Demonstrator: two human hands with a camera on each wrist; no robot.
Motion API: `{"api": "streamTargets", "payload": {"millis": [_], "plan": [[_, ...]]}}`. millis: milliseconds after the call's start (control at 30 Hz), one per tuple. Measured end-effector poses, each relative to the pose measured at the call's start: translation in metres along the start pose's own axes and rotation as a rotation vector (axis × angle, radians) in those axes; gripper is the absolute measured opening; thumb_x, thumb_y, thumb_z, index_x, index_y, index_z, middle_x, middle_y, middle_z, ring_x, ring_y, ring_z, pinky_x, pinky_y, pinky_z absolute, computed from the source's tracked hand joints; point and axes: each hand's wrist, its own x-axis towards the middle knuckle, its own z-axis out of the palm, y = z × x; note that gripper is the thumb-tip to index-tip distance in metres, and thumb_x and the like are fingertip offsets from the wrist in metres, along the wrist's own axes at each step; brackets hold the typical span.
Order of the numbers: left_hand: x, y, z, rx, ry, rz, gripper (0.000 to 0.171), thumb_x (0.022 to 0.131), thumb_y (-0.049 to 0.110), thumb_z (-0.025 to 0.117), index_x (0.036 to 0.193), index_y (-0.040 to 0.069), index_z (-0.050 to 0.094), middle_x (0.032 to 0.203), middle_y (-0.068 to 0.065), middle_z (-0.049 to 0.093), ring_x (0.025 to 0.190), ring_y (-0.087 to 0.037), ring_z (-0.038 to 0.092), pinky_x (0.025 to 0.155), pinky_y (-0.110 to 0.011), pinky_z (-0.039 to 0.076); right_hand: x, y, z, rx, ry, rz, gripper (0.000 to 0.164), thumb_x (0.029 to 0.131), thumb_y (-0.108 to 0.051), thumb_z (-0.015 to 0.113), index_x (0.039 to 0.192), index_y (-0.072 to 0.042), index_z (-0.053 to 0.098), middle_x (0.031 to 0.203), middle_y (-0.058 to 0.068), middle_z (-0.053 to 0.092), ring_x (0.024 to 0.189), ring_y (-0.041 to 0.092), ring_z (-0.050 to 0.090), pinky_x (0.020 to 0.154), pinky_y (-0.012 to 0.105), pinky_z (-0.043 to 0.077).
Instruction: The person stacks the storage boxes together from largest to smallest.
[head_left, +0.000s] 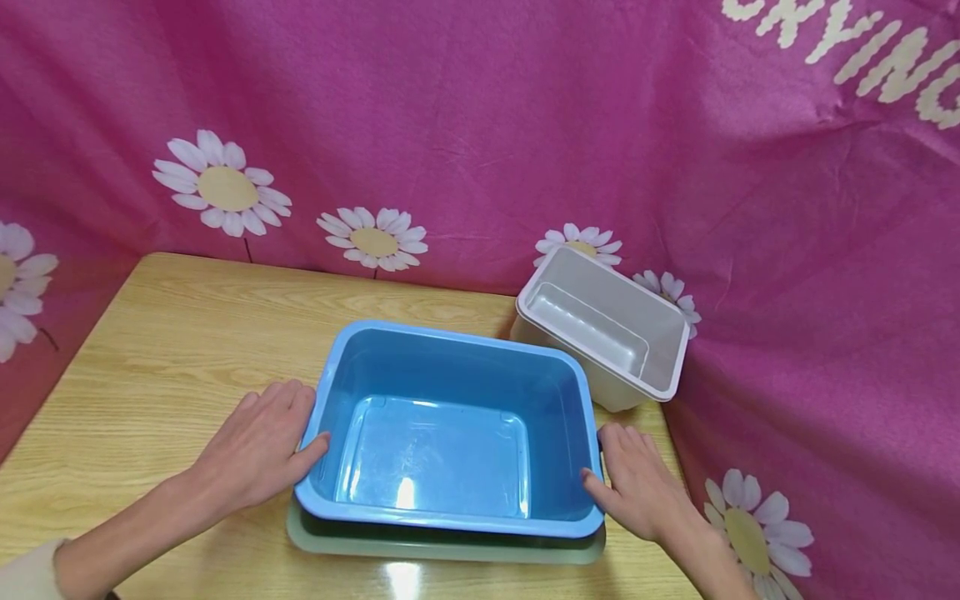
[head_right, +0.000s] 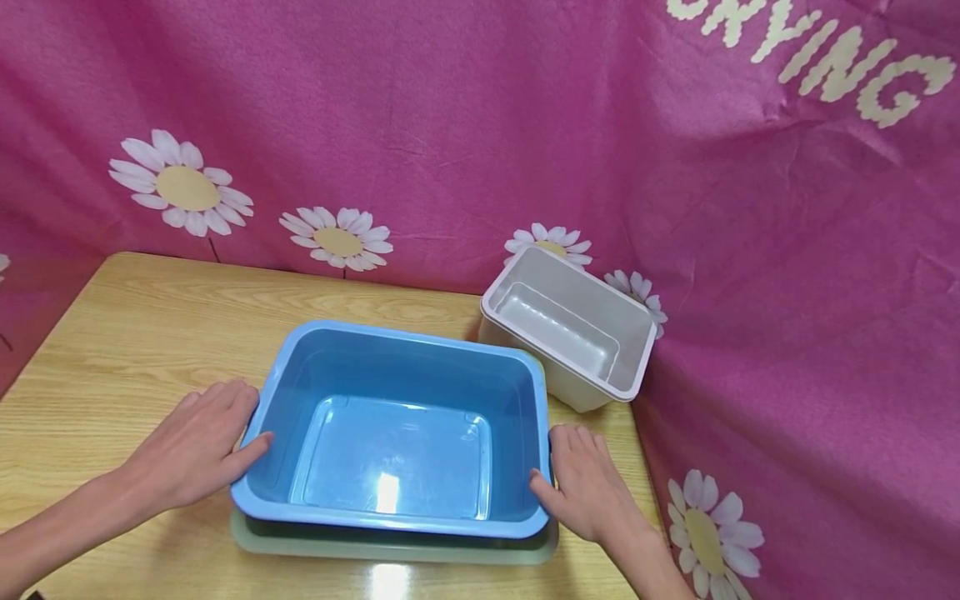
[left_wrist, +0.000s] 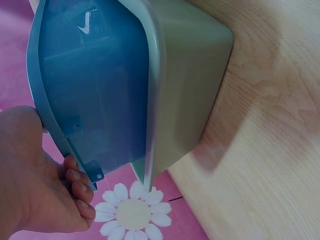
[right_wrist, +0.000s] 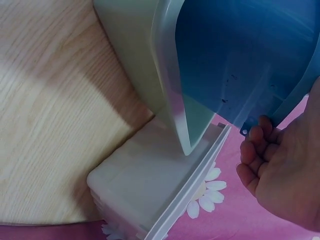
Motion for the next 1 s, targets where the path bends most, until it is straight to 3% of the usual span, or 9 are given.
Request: {"api": "streamTargets", "payload": {"millis": [467,1000], "plan": [[-0.002,-0.005,0.0,0.006,-0.017,-0.011,0.04,0.087,0.033,0.069,0.107,0.001,0.057,0.086,-0.003,0.051,0.079,-0.021,0.046,0.063,-0.035,0.034,0.003,-0.002,0.008,0.011,0.003,-0.036,0.032,0.089,-0.033,0.06,0.107,-0.009,0.05,0.083,-0.006,0.04,0.085,0.016,0.04,0.075,0.04,0.035],[-0.009,-0.009,0.011,0.001,-0.015,-0.019,0.039,0.088,0.034,0.068,0.105,0.002,0.056,0.086,-0.002,0.05,0.077,-0.019,0.045,0.062,-0.033,0.032,0.001,-0.005,0.019,-0.005,0.078,-0.073,0.03,0.084,-0.03,0.062,0.099,-0.007,0.049,0.081,-0.005,0.039,0.085,0.021,0.043,0.082,0.045,0.037]]}}
